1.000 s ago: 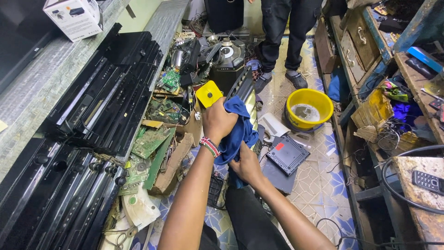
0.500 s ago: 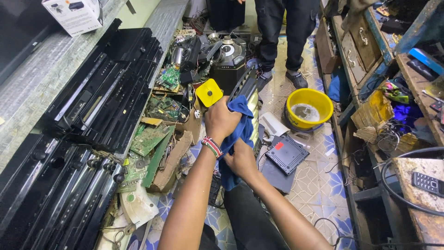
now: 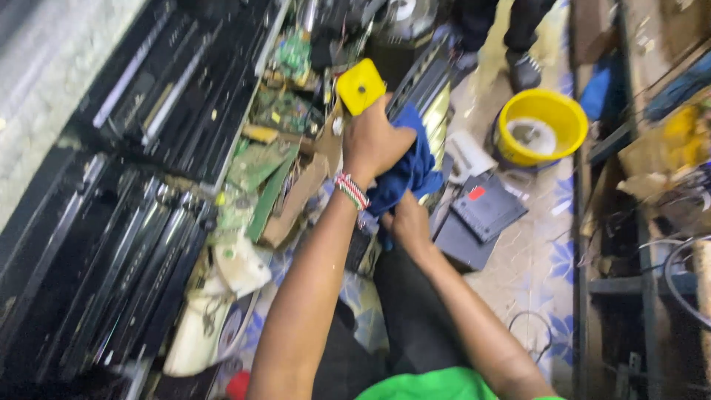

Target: Cleaning a solar panel and an LED light panel with a cloth in an electronics repair shop.

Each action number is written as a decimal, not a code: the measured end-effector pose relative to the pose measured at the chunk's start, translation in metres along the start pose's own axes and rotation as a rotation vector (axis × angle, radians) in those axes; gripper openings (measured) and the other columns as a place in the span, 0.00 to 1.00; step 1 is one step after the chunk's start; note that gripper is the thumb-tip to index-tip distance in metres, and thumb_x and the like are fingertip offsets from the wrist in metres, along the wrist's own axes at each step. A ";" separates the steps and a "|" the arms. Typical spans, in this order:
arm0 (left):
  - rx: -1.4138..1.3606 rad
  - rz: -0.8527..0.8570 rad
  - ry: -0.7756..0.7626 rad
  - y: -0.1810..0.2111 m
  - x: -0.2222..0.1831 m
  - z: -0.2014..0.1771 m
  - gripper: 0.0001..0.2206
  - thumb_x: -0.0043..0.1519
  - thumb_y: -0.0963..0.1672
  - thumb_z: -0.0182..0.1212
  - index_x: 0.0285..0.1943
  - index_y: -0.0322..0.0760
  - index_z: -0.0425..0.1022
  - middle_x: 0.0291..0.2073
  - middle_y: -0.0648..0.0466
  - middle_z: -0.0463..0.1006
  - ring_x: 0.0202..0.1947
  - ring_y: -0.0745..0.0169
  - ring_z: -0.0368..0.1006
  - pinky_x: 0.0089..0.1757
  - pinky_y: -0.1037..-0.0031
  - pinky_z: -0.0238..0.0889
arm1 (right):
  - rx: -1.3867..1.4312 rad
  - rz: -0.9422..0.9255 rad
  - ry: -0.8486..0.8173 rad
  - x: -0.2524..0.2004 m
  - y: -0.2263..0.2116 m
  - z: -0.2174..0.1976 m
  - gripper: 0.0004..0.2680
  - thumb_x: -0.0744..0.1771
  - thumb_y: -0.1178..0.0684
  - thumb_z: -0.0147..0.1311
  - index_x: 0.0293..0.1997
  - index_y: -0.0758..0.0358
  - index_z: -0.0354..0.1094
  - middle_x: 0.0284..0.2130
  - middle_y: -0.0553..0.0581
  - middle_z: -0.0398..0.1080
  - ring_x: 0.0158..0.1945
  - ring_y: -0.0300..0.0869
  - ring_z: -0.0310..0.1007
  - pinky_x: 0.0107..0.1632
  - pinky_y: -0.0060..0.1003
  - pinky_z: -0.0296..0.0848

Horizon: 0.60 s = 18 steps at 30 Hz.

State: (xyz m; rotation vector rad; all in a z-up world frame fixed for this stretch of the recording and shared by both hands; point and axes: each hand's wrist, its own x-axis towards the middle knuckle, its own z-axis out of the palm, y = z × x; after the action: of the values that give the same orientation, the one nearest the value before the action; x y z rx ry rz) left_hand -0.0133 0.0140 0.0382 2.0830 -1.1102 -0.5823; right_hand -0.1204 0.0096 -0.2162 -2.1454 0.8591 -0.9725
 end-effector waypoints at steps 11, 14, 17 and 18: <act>0.062 0.137 0.081 -0.032 0.030 0.007 0.36 0.54 0.56 0.41 0.68 0.31 0.68 0.46 0.44 0.84 0.44 0.46 0.80 0.35 0.57 0.70 | -0.269 0.079 -0.339 -0.055 0.096 0.031 0.19 0.65 0.54 0.54 0.62 0.60 0.56 0.41 0.72 0.71 0.42 0.71 0.71 0.37 0.62 0.68; 0.090 0.167 0.113 -0.037 0.034 0.010 0.36 0.54 0.56 0.43 0.67 0.30 0.69 0.44 0.43 0.84 0.43 0.45 0.81 0.36 0.56 0.70 | -0.292 0.103 -0.385 -0.064 0.101 0.026 0.15 0.65 0.54 0.54 0.57 0.60 0.59 0.44 0.70 0.71 0.43 0.70 0.71 0.37 0.62 0.69; 0.089 0.181 0.131 -0.040 0.036 0.011 0.35 0.54 0.56 0.45 0.67 0.30 0.69 0.46 0.44 0.85 0.43 0.47 0.81 0.37 0.57 0.71 | -0.290 0.094 -0.386 -0.060 0.100 0.023 0.11 0.65 0.54 0.54 0.52 0.61 0.65 0.40 0.69 0.72 0.39 0.70 0.71 0.35 0.61 0.69; 0.083 0.182 0.129 -0.040 0.036 0.013 0.35 0.55 0.56 0.45 0.67 0.31 0.68 0.45 0.46 0.85 0.41 0.50 0.82 0.36 0.58 0.71 | -0.302 0.093 -0.366 -0.058 0.099 0.021 0.10 0.65 0.53 0.54 0.50 0.61 0.69 0.34 0.69 0.72 0.32 0.70 0.71 0.31 0.60 0.68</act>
State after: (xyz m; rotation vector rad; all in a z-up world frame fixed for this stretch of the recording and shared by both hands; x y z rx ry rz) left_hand 0.0190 -0.0051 -0.0027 2.0300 -1.2499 -0.3142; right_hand -0.1630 0.0007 -0.3249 -2.4082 0.9556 -0.3991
